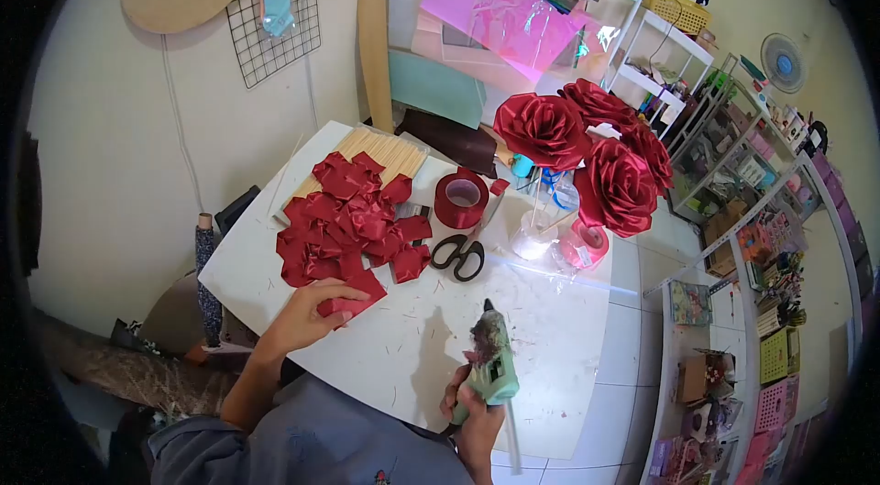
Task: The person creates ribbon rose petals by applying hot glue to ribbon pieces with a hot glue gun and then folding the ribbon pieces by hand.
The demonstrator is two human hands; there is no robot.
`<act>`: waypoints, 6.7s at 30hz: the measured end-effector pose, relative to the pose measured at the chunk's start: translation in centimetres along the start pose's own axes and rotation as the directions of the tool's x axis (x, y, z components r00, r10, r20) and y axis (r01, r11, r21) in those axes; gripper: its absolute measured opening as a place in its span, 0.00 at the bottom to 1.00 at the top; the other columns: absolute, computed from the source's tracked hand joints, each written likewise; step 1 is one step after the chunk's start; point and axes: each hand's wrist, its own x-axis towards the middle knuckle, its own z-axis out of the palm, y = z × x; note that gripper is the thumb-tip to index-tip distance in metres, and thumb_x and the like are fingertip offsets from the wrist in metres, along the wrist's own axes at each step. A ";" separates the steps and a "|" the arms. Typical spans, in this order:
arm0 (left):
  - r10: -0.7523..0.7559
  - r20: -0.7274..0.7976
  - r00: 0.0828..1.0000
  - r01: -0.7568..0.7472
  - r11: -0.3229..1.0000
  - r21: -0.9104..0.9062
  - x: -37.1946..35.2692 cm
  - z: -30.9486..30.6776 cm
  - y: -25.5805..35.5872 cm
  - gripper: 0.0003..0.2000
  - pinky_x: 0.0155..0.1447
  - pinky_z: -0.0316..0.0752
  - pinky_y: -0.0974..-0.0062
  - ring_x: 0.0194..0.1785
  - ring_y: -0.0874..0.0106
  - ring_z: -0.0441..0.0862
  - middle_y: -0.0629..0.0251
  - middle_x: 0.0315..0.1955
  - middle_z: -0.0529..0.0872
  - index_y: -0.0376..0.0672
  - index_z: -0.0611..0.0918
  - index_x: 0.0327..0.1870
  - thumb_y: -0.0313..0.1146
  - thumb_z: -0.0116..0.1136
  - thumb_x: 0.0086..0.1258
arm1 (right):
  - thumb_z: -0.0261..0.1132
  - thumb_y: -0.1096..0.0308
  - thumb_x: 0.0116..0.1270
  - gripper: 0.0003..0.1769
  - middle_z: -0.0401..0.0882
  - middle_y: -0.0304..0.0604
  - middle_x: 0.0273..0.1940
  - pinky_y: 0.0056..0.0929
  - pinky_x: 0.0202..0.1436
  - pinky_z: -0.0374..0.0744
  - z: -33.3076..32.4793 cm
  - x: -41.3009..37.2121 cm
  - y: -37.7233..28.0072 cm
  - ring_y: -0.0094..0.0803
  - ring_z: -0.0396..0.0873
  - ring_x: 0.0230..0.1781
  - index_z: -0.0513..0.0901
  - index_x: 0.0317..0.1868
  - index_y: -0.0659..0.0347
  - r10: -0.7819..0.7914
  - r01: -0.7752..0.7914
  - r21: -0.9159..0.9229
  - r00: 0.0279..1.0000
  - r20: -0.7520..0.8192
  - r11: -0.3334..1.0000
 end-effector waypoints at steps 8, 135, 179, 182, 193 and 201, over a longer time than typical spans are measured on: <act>0.195 -0.135 0.971 -0.196 0.981 0.007 0.8 1.6 5.3 0.17 0.43 0.70 0.79 0.38 0.69 0.76 0.56 0.35 0.80 0.40 0.78 0.45 0.23 0.60 0.50 | 0.61 0.59 0.56 0.25 0.73 0.43 0.28 0.15 0.16 0.62 0.4 -0.1 -0.4 0.19 0.64 0.15 0.69 0.48 0.69 0.054 -0.014 -0.227 0.984 0.170 0.974; 0.159 -0.094 0.983 -0.181 0.734 -0.655 2.2 4.6 6.6 0.13 0.37 0.75 0.84 0.35 0.78 0.77 0.57 0.34 0.80 0.32 0.77 0.43 0.18 0.55 0.56 | 0.62 0.84 0.32 0.22 0.75 0.40 0.27 0.21 0.27 0.74 4.4 3.7 -3.5 0.30 0.74 0.26 0.82 0.34 0.60 -0.689 0.766 -0.626 0.375 0.620 -0.147; 0.218 0.222 0.950 0.004 0.705 -0.710 2.6 2.7 5.6 0.13 0.48 0.73 0.80 0.43 0.73 0.76 0.56 0.42 0.76 0.31 0.77 0.44 0.15 0.52 0.57 | 0.61 0.85 0.51 0.22 0.77 0.46 0.33 0.26 0.45 0.74 3.0 4.0 -3.2 0.26 0.75 0.38 0.68 0.49 0.69 -0.275 0.331 -0.115 0.899 0.342 0.937; 0.154 0.129 0.980 -0.011 0.685 -0.728 2.6 2.7 5.5 0.14 0.48 0.74 0.78 0.46 0.72 0.75 0.55 0.43 0.75 0.31 0.76 0.45 0.15 0.51 0.56 | 0.61 0.85 0.50 0.20 0.77 0.45 0.34 0.25 0.45 0.73 3.0 3.7 -2.9 0.29 0.75 0.38 0.73 0.46 0.69 -0.333 0.379 -0.069 0.876 0.349 0.923; 0.203 0.098 0.974 -0.076 0.705 -0.705 1.9 2.6 6.3 0.15 0.49 0.75 0.76 0.47 0.69 0.74 0.53 0.45 0.74 0.31 0.75 0.46 0.13 0.50 0.56 | 0.68 0.82 0.40 0.15 0.78 0.45 0.30 0.22 0.34 0.72 2.6 4.1 -3.1 0.30 0.74 0.30 0.81 0.33 0.64 -0.305 0.544 -0.302 0.759 0.575 0.783; 0.285 -0.025 0.958 -0.239 0.749 -0.618 1.2 3.3 6.3 0.14 0.45 0.77 0.78 0.42 0.71 0.77 0.55 0.41 0.76 0.33 0.76 0.44 0.14 0.52 0.55 | 0.70 0.84 0.39 0.16 0.79 0.47 0.31 0.25 0.36 0.73 2.9 3.9 -2.3 0.31 0.76 0.31 0.79 0.32 0.70 -0.362 0.475 -0.118 0.788 0.499 0.872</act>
